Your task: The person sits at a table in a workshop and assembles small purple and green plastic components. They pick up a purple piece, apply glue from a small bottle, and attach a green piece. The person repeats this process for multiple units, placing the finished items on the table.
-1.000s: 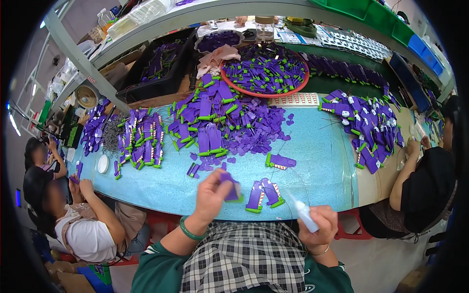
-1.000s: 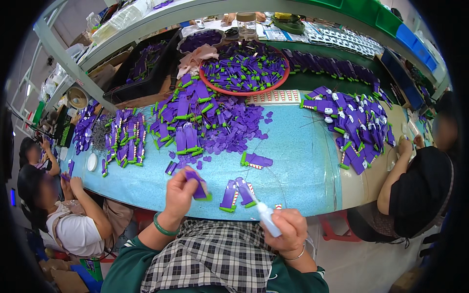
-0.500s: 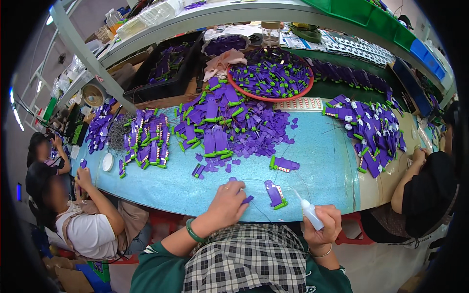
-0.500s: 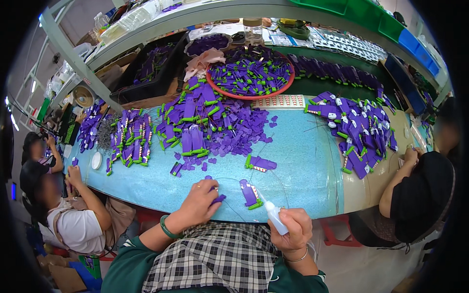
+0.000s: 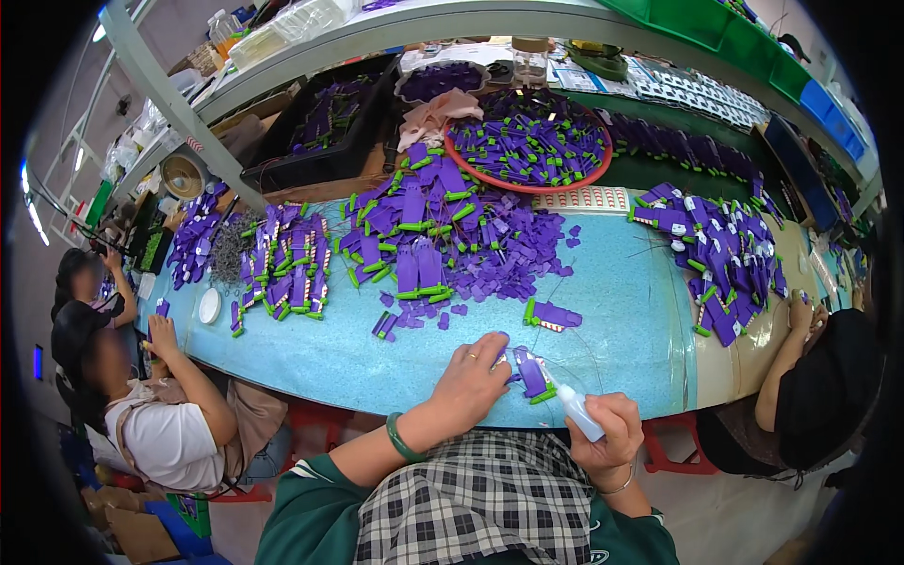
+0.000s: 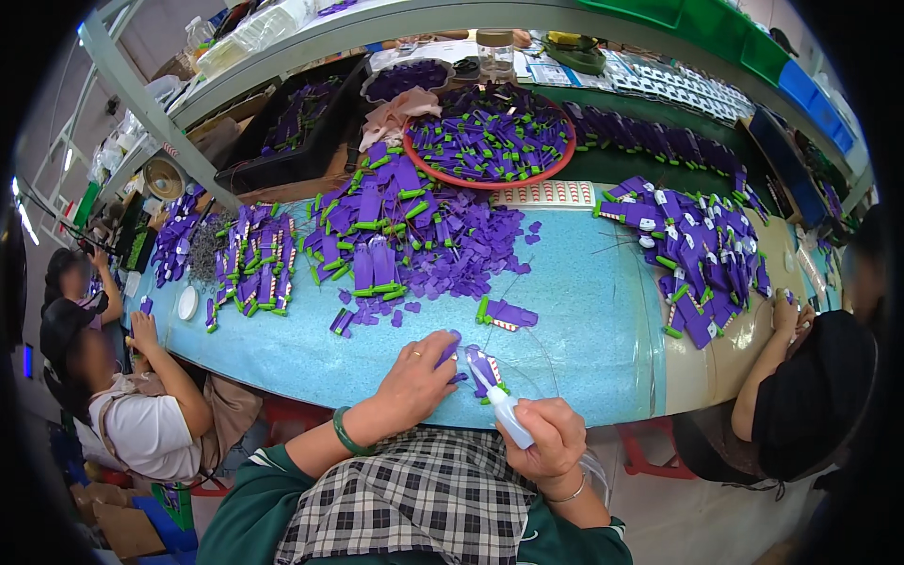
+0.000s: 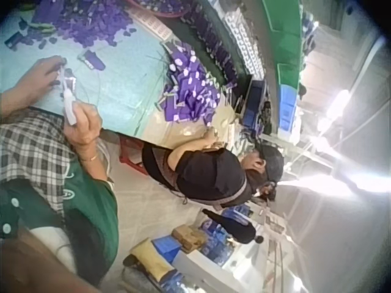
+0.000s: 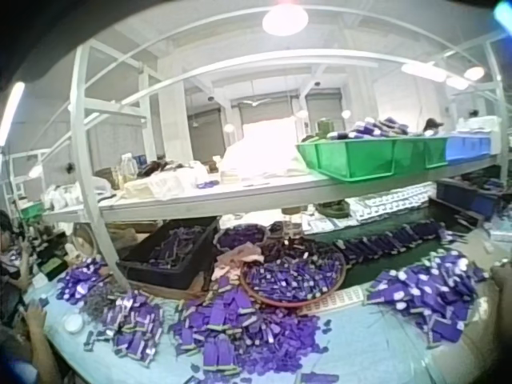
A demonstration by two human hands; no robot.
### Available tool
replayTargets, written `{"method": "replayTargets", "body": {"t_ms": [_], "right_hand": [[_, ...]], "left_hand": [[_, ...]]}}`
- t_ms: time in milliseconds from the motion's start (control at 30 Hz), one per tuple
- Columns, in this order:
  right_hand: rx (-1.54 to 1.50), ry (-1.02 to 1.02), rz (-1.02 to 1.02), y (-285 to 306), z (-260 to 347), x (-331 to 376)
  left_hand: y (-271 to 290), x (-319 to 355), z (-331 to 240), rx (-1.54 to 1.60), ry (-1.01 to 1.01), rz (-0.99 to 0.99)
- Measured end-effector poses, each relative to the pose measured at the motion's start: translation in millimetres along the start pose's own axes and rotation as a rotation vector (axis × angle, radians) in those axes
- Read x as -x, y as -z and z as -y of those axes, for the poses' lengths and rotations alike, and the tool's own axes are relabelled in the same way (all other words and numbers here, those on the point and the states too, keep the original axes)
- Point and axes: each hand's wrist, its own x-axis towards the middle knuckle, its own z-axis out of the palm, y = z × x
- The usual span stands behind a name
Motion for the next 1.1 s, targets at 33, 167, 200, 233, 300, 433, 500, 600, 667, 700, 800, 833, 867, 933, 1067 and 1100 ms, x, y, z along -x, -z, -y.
{"method": "replayTargets", "body": {"t_ms": [33,167,200,233,300,433,500,600,667,700,800,833,867,933,1067,1100], "right_hand": [[0.007,-0.007,-0.009,2,-1,1],[0.039,-0.035,-0.021,6,-6,6],[0.049,-0.037,-0.022,6,-7,6],[0.044,-0.033,-0.017,5,-8,6],[0.036,-0.024,-0.009,6,-7,6],[0.043,-0.028,-0.018,8,-7,7],[0.067,-0.033,-0.026,12,-7,7],[0.156,-0.039,-0.078,24,-10,9],[0.209,-0.043,-0.129,34,-11,6],[0.232,-0.044,-0.153,40,-12,5],[0.306,-0.042,-0.254,52,-15,4],[0.299,-0.052,-0.278,53,-14,2],[0.292,-0.06,-0.301,54,-13,0],[0.297,-0.061,-0.279,53,-12,-3],[0.266,-0.081,-0.202,50,-6,1],[0.261,-0.081,-0.189,48,-7,2]], "left_hand": [[3,-1,-4,0.018,0.045,-0.003],[-7,4,-9,-0.037,0.229,-0.003],[-11,5,-7,-0.085,0.272,-0.006],[-11,7,-7,-0.093,0.321,-0.012],[-7,7,-2,-0.052,0.412,0.072],[-7,13,18,0.105,0.414,-0.103],[-8,19,32,0.186,0.403,-0.111],[-1,27,40,0.278,0.425,-0.275],[-3,25,41,0.69,0.457,-0.471],[9,18,27,0.982,0.508,-0.483],[27,-5,-3,1.149,0.501,-0.097],[20,-15,-15,1.064,0.334,0.005],[-1,-20,-18,0.835,0.087,0.053],[-12,-26,-38,0.625,0.071,0.324],[-13,-17,-25,0.404,-0.033,0.344],[-4,-11,-16,0.355,-0.03,0.357]]}}
